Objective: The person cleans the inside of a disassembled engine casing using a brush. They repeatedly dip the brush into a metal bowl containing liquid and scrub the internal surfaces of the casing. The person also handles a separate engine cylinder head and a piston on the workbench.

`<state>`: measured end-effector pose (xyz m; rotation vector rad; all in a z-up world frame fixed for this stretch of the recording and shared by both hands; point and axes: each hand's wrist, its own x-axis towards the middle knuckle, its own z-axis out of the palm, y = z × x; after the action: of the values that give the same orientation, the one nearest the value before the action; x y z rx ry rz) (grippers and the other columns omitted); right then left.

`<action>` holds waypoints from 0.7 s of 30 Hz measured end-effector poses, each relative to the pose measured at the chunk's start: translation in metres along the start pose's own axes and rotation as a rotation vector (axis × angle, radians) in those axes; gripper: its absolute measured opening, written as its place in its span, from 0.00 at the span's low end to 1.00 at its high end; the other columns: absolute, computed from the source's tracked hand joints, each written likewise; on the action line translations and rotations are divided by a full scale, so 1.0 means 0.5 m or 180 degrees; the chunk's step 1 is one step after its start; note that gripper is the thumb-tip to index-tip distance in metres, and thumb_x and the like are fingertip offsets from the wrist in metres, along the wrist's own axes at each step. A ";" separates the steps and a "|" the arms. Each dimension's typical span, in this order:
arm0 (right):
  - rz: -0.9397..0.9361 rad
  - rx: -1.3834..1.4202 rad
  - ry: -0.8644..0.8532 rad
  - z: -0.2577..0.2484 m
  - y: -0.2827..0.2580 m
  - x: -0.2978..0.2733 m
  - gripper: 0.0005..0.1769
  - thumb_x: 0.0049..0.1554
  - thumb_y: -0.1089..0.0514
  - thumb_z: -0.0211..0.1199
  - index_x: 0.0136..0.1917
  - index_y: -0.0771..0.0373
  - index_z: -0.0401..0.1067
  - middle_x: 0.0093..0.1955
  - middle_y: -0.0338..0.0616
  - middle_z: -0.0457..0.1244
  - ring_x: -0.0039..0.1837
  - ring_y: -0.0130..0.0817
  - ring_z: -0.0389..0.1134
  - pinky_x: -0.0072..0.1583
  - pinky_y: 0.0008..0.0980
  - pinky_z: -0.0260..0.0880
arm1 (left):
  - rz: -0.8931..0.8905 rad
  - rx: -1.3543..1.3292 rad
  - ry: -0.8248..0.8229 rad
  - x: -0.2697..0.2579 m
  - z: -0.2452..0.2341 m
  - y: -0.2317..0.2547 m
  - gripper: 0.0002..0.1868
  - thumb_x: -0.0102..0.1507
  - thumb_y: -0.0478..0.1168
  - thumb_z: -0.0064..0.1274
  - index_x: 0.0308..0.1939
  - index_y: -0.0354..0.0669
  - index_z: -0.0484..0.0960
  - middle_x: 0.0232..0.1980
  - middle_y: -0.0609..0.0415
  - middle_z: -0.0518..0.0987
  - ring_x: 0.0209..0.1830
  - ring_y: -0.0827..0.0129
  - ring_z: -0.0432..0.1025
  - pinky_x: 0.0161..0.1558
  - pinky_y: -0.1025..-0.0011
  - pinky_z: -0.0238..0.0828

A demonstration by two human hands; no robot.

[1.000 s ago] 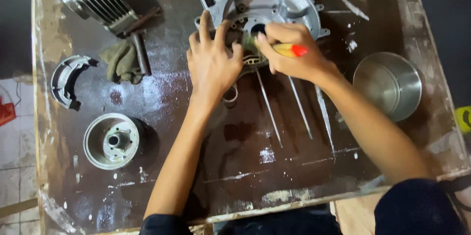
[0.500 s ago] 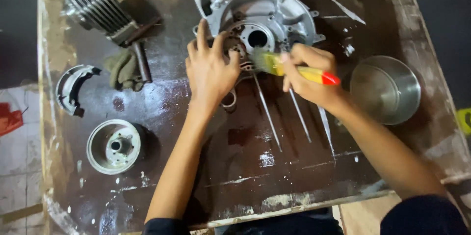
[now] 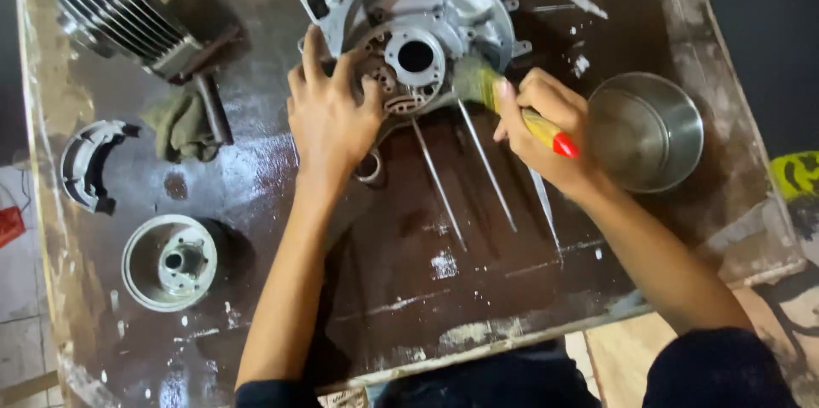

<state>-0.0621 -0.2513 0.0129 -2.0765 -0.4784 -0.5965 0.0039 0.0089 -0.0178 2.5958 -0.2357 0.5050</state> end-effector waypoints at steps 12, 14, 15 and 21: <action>-0.0643 -0.0200 -0.0091 0.026 -0.017 -0.025 0.18 0.67 0.69 0.62 0.34 0.63 0.69 0.35 0.38 0.62 0.34 0.31 0.64 0.35 0.32 0.64 | -0.0066 -0.0049 -0.0097 0.000 -0.009 0.007 0.17 0.64 0.48 0.54 0.55 0.52 0.85 0.78 0.40 0.59 0.64 0.38 0.66 0.60 0.48 0.69; -0.0595 -0.0189 -0.0029 0.024 0.007 -0.028 0.18 0.67 0.71 0.62 0.34 0.64 0.68 0.35 0.41 0.62 0.33 0.30 0.65 0.34 0.30 0.64 | -0.0069 -0.0039 -0.0118 -0.005 -0.006 0.004 0.17 0.64 0.48 0.54 0.55 0.51 0.85 0.78 0.40 0.59 0.64 0.38 0.66 0.60 0.48 0.69; -0.0561 -0.0180 0.0039 0.020 0.019 -0.027 0.18 0.66 0.72 0.61 0.34 0.65 0.67 0.36 0.43 0.61 0.33 0.29 0.65 0.33 0.28 0.64 | -0.0066 -0.0028 -0.0125 -0.006 -0.004 0.005 0.17 0.64 0.48 0.54 0.55 0.51 0.85 0.78 0.40 0.59 0.64 0.38 0.66 0.60 0.48 0.69; -0.0488 0.0012 0.0341 0.029 0.050 -0.030 0.14 0.65 0.75 0.62 0.38 0.69 0.65 0.39 0.47 0.63 0.36 0.27 0.70 0.33 0.27 0.66 | -0.0023 0.0000 -0.0063 -0.002 0.002 0.000 0.17 0.65 0.48 0.54 0.55 0.52 0.86 0.79 0.40 0.59 0.65 0.37 0.65 0.62 0.49 0.69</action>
<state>-0.0575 -0.2538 -0.0191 -2.0046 -0.5794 -0.7921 0.0030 0.0085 -0.0189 2.6019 -0.2329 0.4771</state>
